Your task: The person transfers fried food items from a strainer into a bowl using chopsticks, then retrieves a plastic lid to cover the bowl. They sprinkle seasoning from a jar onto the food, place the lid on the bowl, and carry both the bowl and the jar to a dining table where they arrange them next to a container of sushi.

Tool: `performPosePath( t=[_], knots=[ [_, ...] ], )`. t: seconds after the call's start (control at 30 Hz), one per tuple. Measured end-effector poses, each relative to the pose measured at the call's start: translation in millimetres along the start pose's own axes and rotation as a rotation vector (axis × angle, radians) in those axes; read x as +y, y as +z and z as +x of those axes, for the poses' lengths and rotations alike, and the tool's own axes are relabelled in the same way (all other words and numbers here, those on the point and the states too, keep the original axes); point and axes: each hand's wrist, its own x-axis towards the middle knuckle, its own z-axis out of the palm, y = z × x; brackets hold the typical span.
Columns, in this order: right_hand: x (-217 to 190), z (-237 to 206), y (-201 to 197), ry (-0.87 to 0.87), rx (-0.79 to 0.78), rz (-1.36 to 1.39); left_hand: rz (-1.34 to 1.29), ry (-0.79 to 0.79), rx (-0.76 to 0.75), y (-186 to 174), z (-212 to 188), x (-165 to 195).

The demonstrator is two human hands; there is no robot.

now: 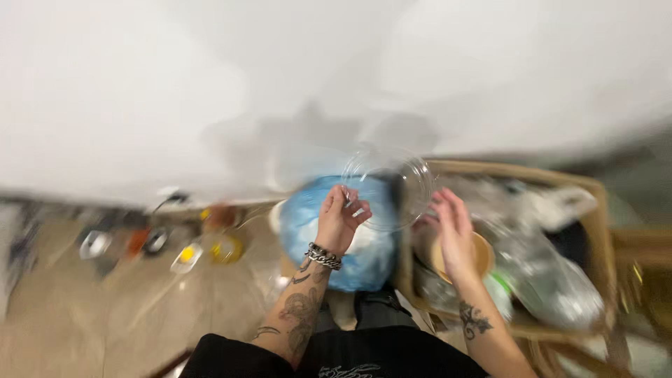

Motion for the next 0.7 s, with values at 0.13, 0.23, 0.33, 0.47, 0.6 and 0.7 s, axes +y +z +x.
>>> performPosePath(
  t=[0.13, 0.23, 0.33, 0.47, 0.6, 0.7],
  knots=[
    [-15, 23, 112, 0.170, -0.524, 0.361, 0.004, 0.243, 0.173, -41, -49, 80],
    [-17, 23, 190, 0.137, -0.731, 0.320, 0.062, 0.381, 0.369, -76, -89, 138],
    [-11, 7, 269, 0.148, -0.890, 0.266, 0.271, 0.438, 0.529, -112, -131, 197],
    [4, -31, 369, 0.200, -1.051, 0.325, 0.623, 0.696, 0.661, -154, -198, 269],
    [25, -81, 464, 0.222, -1.186, 0.286, 1.074, 0.843, 1.143, -182, -251, 351],
    [33, -116, 541, 0.109, -1.465, 0.251, 1.142, 0.833, 1.370, -202, -286, 443]
  ],
)
